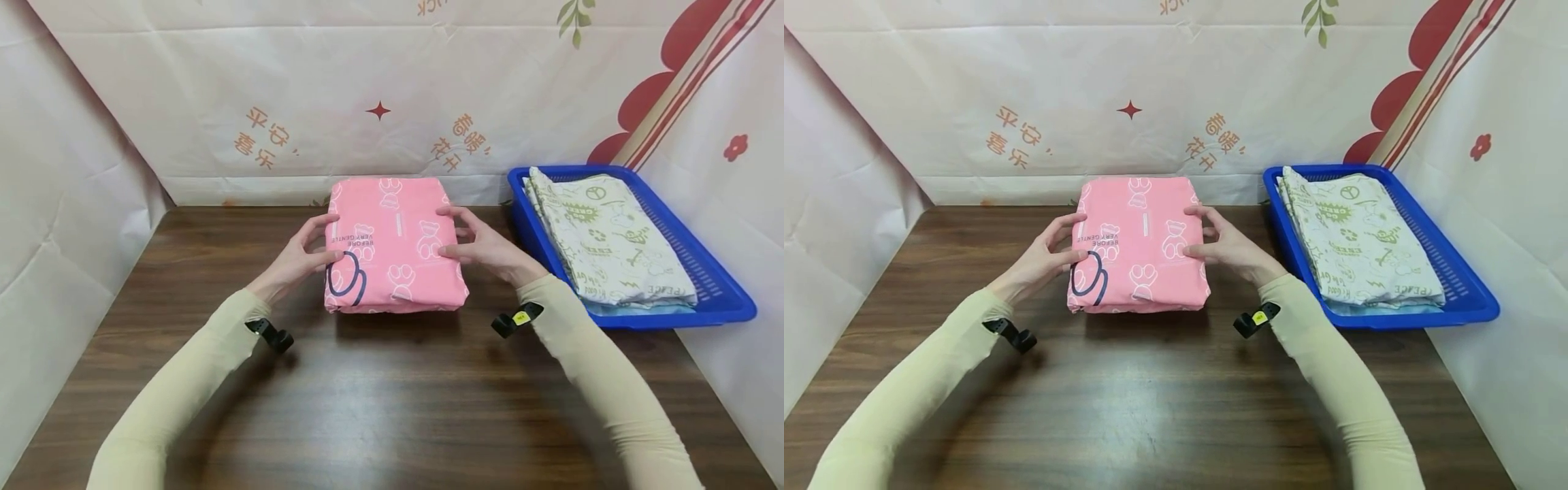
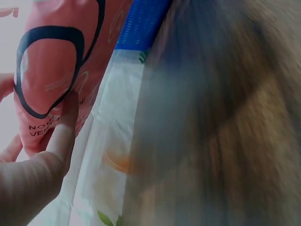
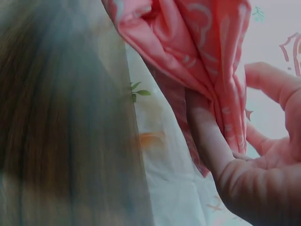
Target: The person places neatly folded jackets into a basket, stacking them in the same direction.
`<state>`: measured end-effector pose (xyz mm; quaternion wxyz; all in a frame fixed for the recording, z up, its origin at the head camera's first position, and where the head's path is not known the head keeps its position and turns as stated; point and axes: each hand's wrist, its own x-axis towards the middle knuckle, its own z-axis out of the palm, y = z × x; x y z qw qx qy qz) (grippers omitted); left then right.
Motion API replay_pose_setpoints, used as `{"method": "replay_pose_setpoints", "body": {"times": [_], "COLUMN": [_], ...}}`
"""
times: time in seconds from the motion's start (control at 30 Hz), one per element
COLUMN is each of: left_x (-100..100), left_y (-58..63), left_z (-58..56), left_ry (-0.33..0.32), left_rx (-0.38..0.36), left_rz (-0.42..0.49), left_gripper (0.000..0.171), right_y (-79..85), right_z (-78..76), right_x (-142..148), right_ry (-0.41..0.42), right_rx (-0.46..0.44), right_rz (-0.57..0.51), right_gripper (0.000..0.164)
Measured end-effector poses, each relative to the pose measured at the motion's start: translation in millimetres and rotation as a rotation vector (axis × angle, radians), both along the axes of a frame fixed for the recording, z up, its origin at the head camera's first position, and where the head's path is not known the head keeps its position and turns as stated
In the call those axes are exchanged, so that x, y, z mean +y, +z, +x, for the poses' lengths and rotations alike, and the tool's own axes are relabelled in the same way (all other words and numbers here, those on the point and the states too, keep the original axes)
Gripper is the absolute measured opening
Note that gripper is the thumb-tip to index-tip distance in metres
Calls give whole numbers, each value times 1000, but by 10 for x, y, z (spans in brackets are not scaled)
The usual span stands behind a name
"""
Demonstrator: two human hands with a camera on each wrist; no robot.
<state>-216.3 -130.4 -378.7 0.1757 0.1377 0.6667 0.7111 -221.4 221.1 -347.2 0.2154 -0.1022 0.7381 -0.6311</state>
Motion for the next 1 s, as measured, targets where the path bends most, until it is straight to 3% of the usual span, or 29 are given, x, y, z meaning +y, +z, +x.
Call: {"method": "replay_pose_setpoints", "body": {"times": [0.33,0.47,0.7,1.0], "left_x": [331,531,1001,1631], "left_y": [149,205,263,368], "left_z": [-86,-126,-197,-292], "left_ry": [-28,-47,-93,-98], "left_rx": [10,16,40,42], "left_rz": [59,122,208,226], "left_gripper": [63,62,61,62], "right_y": [369,468,616,724], "right_z": [71,87,148,223], "right_x": [216,377,773,1256], "right_ry": [-66,-103,-159,-275], "right_rx": [50,80,131,193], "right_rz": [135,180,298,366], "right_gripper": [70,70,70,59]}}
